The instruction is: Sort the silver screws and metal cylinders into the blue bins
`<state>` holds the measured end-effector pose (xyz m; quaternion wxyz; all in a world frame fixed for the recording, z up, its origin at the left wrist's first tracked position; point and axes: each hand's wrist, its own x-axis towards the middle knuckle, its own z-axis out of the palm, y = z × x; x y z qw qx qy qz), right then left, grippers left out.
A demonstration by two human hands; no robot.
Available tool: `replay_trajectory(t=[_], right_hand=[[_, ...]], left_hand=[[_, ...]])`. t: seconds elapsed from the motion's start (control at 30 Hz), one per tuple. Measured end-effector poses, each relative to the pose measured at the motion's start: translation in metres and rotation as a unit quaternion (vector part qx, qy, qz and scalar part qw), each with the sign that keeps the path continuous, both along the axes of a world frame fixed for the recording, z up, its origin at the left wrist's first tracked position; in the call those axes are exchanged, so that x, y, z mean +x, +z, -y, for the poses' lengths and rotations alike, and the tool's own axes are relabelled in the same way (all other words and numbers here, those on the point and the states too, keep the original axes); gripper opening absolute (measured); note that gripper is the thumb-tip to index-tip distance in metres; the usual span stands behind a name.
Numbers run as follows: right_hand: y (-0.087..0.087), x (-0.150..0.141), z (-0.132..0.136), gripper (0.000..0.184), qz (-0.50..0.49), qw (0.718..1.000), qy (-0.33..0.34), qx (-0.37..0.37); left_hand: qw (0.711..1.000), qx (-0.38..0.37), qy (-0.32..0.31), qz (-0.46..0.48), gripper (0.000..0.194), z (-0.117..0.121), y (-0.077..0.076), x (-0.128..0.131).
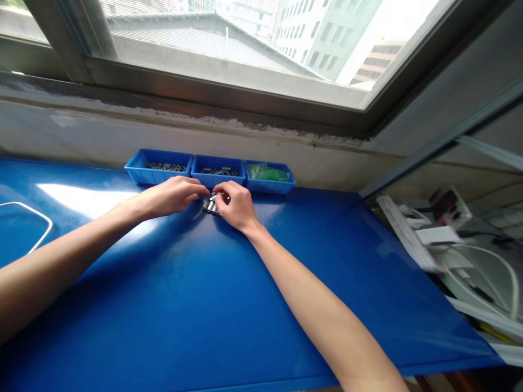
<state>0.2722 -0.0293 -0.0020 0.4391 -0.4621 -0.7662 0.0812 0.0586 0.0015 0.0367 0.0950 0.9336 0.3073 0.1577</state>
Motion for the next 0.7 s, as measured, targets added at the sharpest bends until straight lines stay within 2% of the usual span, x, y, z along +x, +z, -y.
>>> replay_trajectory(t=[0.2, 0.37, 0.43, 0.53, 0.6, 0.7], right_hand=[[-0.003, 0.002, -0.002, 0.014, -0.002, 1.000, 0.005, 0.001], [-0.002, 0.001, -0.001, 0.014, -0.005, 1.000, 0.004, 0.004], [-0.001, 0.001, -0.001, 0.014, -0.006, 1.000, 0.001, 0.001], [0.000, 0.001, 0.000, 0.014, -0.008, 1.000, -0.006, -0.005], [0.001, 0.000, 0.000, 0.013, -0.007, 1.000, -0.008, -0.008], [0.001, 0.000, 0.000, 0.014, -0.003, 1.000, -0.005, -0.010]], left_hand=[[0.986, -0.077, 0.015, 0.149, 0.027, 0.008, 0.011, 0.010], [0.966, -0.135, 0.029, 0.217, 0.022, 0.007, 0.007, 0.010], [0.965, -0.108, 0.049, 0.233, 0.019, 0.002, 0.004, 0.008], [0.968, 0.000, 0.083, 0.237, 0.017, -0.010, 0.003, 0.006], [0.968, 0.084, 0.078, 0.221, 0.017, -0.018, 0.002, 0.005], [0.968, 0.147, 0.055, 0.198, 0.023, -0.025, 0.000, 0.005]])
